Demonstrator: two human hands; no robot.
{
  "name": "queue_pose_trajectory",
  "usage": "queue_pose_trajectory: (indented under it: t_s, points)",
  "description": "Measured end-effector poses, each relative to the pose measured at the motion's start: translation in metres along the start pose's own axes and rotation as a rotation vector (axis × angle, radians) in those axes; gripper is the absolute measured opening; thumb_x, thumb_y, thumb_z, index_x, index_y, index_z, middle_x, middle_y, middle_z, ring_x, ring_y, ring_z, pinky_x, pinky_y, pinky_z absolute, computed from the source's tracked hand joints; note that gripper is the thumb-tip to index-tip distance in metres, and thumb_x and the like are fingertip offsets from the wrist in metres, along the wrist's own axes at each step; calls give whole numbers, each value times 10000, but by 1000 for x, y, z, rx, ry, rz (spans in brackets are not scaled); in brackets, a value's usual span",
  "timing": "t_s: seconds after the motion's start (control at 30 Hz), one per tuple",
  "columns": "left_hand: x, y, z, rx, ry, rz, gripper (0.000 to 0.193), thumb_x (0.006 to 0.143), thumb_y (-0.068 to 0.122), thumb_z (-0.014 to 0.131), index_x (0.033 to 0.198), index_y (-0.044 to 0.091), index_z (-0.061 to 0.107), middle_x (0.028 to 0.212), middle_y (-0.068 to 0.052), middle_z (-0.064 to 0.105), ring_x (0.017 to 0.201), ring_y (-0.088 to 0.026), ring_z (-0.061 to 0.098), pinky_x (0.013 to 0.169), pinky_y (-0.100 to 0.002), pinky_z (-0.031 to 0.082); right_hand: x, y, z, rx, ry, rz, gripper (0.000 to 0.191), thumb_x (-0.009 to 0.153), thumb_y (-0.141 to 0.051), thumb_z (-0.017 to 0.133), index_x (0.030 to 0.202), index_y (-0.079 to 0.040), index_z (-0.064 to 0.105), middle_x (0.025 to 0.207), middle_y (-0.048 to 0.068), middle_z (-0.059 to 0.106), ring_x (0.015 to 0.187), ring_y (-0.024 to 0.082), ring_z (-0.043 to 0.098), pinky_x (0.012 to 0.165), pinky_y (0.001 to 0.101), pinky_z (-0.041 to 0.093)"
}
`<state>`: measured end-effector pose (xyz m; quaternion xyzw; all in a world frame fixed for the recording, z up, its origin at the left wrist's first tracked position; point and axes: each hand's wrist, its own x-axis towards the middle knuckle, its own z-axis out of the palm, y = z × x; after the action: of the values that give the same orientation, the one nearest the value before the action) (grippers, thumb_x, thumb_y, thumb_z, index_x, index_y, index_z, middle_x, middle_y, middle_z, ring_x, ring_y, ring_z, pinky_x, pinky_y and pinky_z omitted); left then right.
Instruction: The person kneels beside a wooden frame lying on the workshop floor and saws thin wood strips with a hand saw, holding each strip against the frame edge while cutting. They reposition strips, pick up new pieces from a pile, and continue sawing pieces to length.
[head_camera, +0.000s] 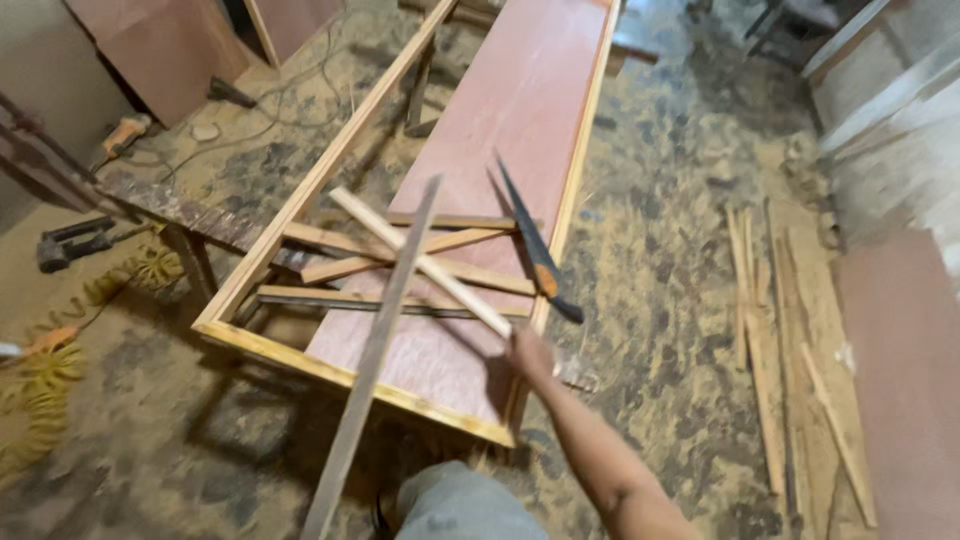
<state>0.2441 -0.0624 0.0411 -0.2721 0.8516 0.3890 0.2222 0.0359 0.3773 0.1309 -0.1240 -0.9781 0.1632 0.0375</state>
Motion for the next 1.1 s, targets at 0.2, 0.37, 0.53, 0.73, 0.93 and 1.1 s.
queue_pose_trajectory:
  t_s: [0.2, 0.37, 0.53, 0.73, 0.93, 1.1]
  points:
    - [25, -29, -45, 43, -26, 33, 591, 749, 363, 846, 1232, 39, 741, 1098, -182, 787, 1098, -323, 724, 1012, -435, 518, 81, -23, 16, -156, 460, -65, 272, 800, -248, 657, 942, -20, 695, 946, 228, 691, 881, 433, 667, 759, 536, 541]
    - [64, -33, -85, -4, 37, 251, 607, 739, 338, 865, 1236, 11, 744, 1131, -178, 793, 1137, -308, 726, 1051, -422, 511, 143, -76, 43, 1665, -1, 449, 576, 975, -590, 482, 1210, -89, 645, 889, 101, 782, 718, 218, 650, 641, 340, 484]
    - [133, -1, -157, -87, 223, 170, 609, 745, 323, 848, 1262, 35, 706, 1174, -184, 763, 1164, -323, 698, 1048, -439, 504, 144, -123, 74, 2210, 16, 708, 329, 1017, -432, 638, 887, -152, 524, 618, 4, 488, 539, 166, 521, 596, 374, 498]
    - [197, 84, -218, 97, 3, 277, 823, 721, 377, 842, 1429, 81, 543, 1338, -203, 631, 1269, -371, 585, 1051, -470, 462, 105, -138, 113, 2375, 181, 670, 203, 937, -260, 606, 805, -127, 529, 589, 17, 457, 528, 175, 489, 596, 358, 479]
    - [214, 189, -245, 640, 143, 1003, 937, 695, 409, 869, 1481, 59, 498, 1423, -225, 567, 1320, -433, 526, 1084, -548, 425, 82, -88, 142, 2108, 455, 1098, 235, 963, -395, 556, 986, -161, 543, 821, 58, 522, 752, 246, 542, 740, 462, 493]
    - [199, 285, -183, 645, -182, 1236, 347, 882, 367, 786, 1074, 86, 715, 1319, -132, 659, 1306, -359, 559, 1157, -512, 399, 60, -70, 123, 2032, 427, 1022, 521, 969, -557, 490, 1251, -127, 579, 1152, 144, 653, 1053, 353, 643, 933, 601, 517]
